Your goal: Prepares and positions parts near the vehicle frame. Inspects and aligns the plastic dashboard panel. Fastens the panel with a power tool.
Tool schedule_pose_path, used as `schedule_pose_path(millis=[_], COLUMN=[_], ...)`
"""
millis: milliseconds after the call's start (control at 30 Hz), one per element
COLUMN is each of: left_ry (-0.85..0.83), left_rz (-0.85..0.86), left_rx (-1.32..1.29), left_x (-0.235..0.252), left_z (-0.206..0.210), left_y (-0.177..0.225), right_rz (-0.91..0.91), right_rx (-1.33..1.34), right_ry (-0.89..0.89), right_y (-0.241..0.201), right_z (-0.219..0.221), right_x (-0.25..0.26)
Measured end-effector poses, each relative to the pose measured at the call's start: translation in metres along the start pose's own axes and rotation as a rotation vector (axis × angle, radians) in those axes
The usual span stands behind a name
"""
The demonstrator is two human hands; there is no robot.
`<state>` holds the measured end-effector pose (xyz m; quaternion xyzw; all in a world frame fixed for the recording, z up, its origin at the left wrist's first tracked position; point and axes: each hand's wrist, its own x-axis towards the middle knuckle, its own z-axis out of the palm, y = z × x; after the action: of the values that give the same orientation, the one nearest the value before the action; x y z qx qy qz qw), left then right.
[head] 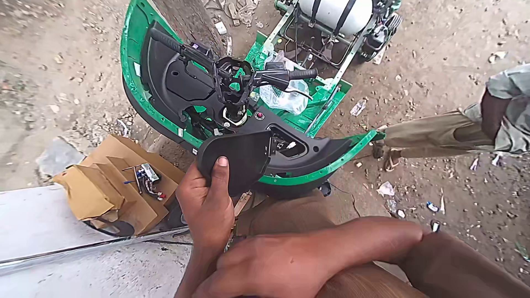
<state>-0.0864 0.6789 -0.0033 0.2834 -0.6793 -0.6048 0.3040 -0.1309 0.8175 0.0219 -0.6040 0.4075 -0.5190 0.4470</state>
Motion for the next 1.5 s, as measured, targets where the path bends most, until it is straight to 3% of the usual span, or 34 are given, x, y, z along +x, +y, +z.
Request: schedule_pose_path(millis=[67,167,333,400,567,700,800,933,1133,1267,1500], left_ry=[0.001,0.03,0.098,0.102,0.103,0.077,0.029,-0.079,-0.082,-0.049,-0.043], left_rz=[-0.013,-0.035,-0.076,-0.116,-0.054,-0.049,-0.077,-0.133,-0.068,-0.023,0.001], left_rx=[0.0,0.014,0.018,-0.008,0.038,0.081,0.122,0.196,0.229,0.186,0.289], left_x=[0.003,0.004,0.013,0.02,0.054,0.077,0.096,0.111,0.13,0.137,0.12], left_z=[0.003,0.003,0.01,0.012,0.003,0.008,0.017,0.023,0.037,0.047,0.053], left_y=[-0.001,-0.002,-0.012,-0.012,-0.016,-0.025,-0.028,-0.028,-0.033,-0.036,-0.033], right_rz=[0.01,0.047,-0.04,-0.099,-0.088,-0.058,-0.144,0.005,0.301,0.488,0.539], right_rx=[-0.181,-0.322,-0.442,-0.407,-0.017,0.063,0.139,0.125,-0.488,-0.587,-0.551], right_ry=[-0.151,-0.213,0.031,0.074,-0.155,-0.248,-0.095,0.182,0.627,0.726,0.787], right_y=[-0.001,-0.001,0.025,0.033,0.034,0.036,0.046,0.054,0.088,0.126,0.16], right_z=[0.009,0.008,0.031,0.032,-0.002,-0.03,-0.059,-0.13,-0.203,-0.214,-0.196], right_x=[0.021,0.033,0.024,0.025,0.032,0.032,0.016,-0.044,-0.133,-0.139,-0.123])
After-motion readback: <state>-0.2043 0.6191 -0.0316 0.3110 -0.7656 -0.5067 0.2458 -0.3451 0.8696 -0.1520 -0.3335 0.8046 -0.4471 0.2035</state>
